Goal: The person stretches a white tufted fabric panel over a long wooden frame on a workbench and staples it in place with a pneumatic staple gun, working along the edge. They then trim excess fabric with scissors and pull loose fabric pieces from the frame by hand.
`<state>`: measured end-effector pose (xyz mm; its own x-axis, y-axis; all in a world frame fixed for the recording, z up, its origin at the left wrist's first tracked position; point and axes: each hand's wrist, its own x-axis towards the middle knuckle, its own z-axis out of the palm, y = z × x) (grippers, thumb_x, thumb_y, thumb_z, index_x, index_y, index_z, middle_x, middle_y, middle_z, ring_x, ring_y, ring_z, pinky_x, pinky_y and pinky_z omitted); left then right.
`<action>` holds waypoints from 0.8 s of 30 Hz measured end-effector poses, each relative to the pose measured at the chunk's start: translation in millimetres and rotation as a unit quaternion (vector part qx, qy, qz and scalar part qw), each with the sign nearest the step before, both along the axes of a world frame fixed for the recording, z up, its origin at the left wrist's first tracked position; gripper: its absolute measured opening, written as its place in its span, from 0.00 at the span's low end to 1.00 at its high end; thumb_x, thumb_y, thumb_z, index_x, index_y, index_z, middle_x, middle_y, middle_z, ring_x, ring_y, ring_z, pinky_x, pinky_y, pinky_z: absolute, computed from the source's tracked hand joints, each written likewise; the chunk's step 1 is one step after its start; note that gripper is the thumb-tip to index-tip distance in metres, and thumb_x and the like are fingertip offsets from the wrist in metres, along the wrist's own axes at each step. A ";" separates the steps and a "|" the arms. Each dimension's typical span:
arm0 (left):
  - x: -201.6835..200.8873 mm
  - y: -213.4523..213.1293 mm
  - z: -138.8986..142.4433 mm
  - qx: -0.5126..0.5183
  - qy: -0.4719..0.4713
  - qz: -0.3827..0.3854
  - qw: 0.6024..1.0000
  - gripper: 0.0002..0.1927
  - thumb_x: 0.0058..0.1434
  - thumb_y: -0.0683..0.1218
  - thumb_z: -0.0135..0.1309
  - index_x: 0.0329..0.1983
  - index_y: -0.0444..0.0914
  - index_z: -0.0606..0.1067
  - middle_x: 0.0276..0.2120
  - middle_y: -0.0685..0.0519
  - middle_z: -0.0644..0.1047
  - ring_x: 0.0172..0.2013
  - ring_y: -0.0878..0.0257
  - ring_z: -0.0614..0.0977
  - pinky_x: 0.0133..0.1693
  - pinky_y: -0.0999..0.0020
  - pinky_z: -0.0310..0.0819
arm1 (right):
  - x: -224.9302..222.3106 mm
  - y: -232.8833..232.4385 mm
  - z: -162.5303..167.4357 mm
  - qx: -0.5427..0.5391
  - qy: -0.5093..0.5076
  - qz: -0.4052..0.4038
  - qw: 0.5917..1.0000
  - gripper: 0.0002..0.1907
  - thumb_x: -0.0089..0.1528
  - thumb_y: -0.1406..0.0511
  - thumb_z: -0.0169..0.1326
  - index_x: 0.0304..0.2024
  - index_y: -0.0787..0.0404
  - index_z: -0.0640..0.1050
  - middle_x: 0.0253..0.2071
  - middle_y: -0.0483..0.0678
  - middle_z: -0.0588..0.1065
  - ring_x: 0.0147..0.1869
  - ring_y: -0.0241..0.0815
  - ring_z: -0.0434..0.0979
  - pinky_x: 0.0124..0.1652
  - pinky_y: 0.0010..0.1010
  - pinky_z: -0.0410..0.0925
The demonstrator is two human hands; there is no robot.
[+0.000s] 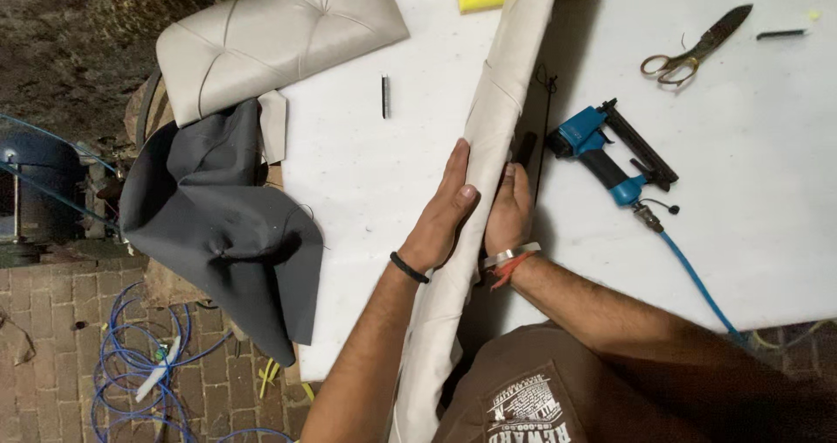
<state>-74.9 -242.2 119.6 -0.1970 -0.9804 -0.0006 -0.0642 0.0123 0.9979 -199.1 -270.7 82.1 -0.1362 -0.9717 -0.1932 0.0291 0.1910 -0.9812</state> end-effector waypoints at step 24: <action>93.2 -18.7 20.6 0.143 -0.212 0.015 0.967 0.51 0.60 0.39 0.55 0.79 0.58 0.42 0.70 0.40 0.65 0.69 0.47 0.67 0.65 0.57 0.61 | -191.0 -79.6 -88.0 -0.078 0.601 0.114 0.787 0.45 0.48 0.64 0.72 0.63 0.66 0.65 0.57 0.67 0.70 0.61 0.64 0.68 0.59 0.47 0.64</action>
